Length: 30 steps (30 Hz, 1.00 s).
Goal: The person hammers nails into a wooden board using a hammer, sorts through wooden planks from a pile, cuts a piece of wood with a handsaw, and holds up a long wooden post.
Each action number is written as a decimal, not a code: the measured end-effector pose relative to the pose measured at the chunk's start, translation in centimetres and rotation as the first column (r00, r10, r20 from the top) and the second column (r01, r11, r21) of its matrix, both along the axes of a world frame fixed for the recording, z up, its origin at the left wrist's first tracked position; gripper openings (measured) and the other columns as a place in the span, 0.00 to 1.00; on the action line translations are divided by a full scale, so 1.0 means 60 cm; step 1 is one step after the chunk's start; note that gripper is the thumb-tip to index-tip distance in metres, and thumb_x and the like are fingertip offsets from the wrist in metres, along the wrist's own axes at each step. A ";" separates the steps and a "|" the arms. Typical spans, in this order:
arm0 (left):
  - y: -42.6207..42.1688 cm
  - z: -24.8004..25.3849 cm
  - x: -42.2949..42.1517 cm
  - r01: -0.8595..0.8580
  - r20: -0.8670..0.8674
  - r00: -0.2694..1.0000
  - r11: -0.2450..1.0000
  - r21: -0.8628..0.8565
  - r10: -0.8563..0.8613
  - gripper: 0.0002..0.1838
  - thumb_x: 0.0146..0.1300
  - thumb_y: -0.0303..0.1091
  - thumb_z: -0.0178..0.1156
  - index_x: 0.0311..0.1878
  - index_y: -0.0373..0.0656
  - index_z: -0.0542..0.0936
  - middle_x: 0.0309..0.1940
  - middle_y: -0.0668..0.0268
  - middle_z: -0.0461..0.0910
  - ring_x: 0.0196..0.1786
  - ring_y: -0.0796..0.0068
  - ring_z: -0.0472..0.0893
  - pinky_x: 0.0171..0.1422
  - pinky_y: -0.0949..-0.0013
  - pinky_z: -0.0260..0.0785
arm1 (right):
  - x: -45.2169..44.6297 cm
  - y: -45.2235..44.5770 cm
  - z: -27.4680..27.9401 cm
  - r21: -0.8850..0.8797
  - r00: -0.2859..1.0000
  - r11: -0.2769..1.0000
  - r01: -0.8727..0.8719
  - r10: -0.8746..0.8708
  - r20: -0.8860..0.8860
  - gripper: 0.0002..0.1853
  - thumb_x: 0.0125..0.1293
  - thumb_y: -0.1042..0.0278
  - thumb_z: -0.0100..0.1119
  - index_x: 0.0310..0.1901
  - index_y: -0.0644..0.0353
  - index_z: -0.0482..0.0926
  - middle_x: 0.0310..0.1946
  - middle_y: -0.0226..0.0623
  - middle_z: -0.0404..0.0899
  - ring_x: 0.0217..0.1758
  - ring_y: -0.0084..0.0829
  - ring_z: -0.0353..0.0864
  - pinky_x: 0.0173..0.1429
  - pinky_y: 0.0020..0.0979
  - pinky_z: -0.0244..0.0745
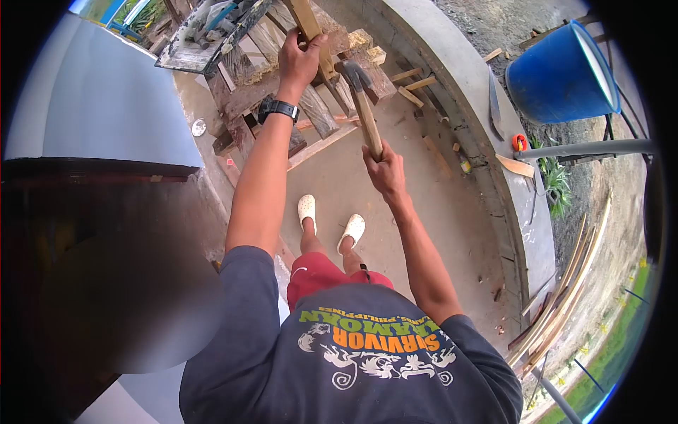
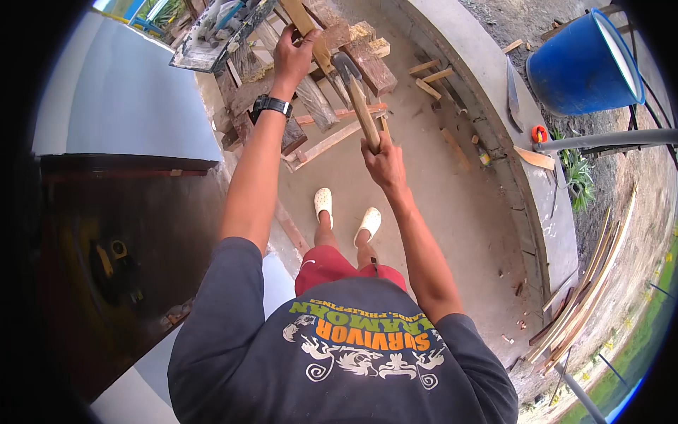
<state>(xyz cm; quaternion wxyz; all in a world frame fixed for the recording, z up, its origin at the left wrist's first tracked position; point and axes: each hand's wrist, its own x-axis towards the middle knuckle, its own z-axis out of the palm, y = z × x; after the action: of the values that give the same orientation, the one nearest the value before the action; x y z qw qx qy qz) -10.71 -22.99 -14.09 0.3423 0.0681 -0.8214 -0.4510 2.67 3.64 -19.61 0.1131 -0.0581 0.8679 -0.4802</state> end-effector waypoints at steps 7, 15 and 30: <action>0.002 0.008 0.004 -0.036 0.054 0.998 0.999 0.037 0.034 0.25 0.68 0.49 0.71 0.55 0.37 0.81 0.44 0.52 0.89 0.47 0.55 0.89 0.52 0.57 0.79 | 0.039 0.000 0.034 -0.322 0.959 0.947 -0.001 -0.091 -0.270 0.16 0.73 0.58 0.67 0.40 0.64 0.79 0.18 0.46 0.74 0.19 0.37 0.72 0.31 0.42 0.73; 0.005 0.012 0.004 0.002 0.097 0.995 0.993 0.121 -0.013 0.26 0.67 0.48 0.72 0.56 0.36 0.81 0.44 0.52 0.89 0.48 0.52 0.88 0.53 0.56 0.78 | 0.053 0.028 0.007 -0.034 1.000 0.999 0.028 -0.028 0.005 0.17 0.70 0.55 0.69 0.42 0.63 0.80 0.21 0.52 0.78 0.21 0.47 0.77 0.33 0.43 0.76; -0.013 -0.012 0.024 0.070 0.253 0.961 0.986 0.154 -0.108 0.33 0.71 0.46 0.70 0.72 0.39 0.72 0.56 0.56 0.86 0.55 0.65 0.87 0.57 0.60 0.80 | 0.074 0.038 0.023 -0.059 0.995 0.993 0.099 -0.100 -0.013 0.18 0.72 0.56 0.67 0.41 0.66 0.78 0.18 0.45 0.67 0.23 0.29 0.61 0.29 0.39 0.68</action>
<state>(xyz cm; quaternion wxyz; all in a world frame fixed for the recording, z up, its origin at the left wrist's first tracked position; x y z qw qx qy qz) -9.26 -23.78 -14.79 0.2051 0.1142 -0.8268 -0.5112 7.13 5.94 -18.20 0.0801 -0.0219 0.8564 -0.5097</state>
